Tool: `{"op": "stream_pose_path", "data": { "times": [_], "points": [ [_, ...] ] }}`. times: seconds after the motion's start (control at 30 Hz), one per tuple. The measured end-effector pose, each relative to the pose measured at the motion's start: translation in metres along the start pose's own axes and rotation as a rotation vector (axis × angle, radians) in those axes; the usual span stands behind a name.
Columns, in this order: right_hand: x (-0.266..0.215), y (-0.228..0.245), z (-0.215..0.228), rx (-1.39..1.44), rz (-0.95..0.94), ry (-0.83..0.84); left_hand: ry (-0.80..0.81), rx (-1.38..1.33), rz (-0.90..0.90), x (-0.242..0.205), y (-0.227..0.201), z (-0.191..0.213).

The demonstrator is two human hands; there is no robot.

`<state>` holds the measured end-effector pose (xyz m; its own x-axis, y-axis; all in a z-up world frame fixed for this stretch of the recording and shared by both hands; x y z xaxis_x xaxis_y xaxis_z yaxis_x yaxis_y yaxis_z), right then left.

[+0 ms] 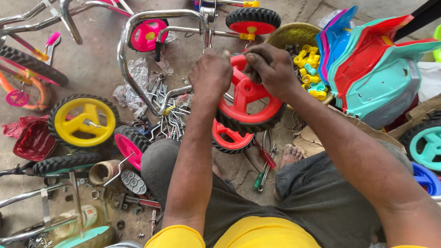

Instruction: The person assembles a child's tricycle by attaching a red wheel to the frame using a bolt and nut, then securing it with a yellow plastic cap. They then attach the handlebar assembly to the front fork of the tricycle frame.

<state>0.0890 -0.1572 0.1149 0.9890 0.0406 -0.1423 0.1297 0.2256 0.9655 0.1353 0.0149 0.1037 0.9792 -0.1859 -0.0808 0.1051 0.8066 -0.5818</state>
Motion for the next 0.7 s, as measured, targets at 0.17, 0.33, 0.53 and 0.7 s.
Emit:
{"op": "stream_pose_path", "data": {
  "times": [0.17, 0.33, 0.53, 0.7],
  "points": [
    [-0.001, 0.002, 0.01, -0.239, 0.073, 0.02, 0.036, 0.063, -0.213, 0.002, -0.006, -0.01],
    [0.008, 0.005, 0.013, -0.348, 0.072, 0.065, 0.115, 0.063, -0.214, 0.01, -0.006, -0.017],
    [-0.004, -0.012, 0.021, -0.179, 0.159, -0.052, -0.004, 0.107, -0.219, -0.002, -0.009, -0.02],
    [0.0, -0.016, 0.017, -0.321, 0.242, 0.023, 0.113, 0.093, -0.145, 0.0, 0.009, -0.034]
  ]
}}
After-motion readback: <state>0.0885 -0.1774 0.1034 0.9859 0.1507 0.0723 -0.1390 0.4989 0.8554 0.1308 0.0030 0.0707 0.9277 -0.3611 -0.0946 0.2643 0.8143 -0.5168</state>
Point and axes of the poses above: each hand's wrist, its own x-axis towards the middle knuckle, its own z-axis out of the back of the hand, y = z × x, the point moved 6 cm from there along x, towards the middle knuckle, and after that the axes turned 15 degrees about -z, right-handed, at the moved point
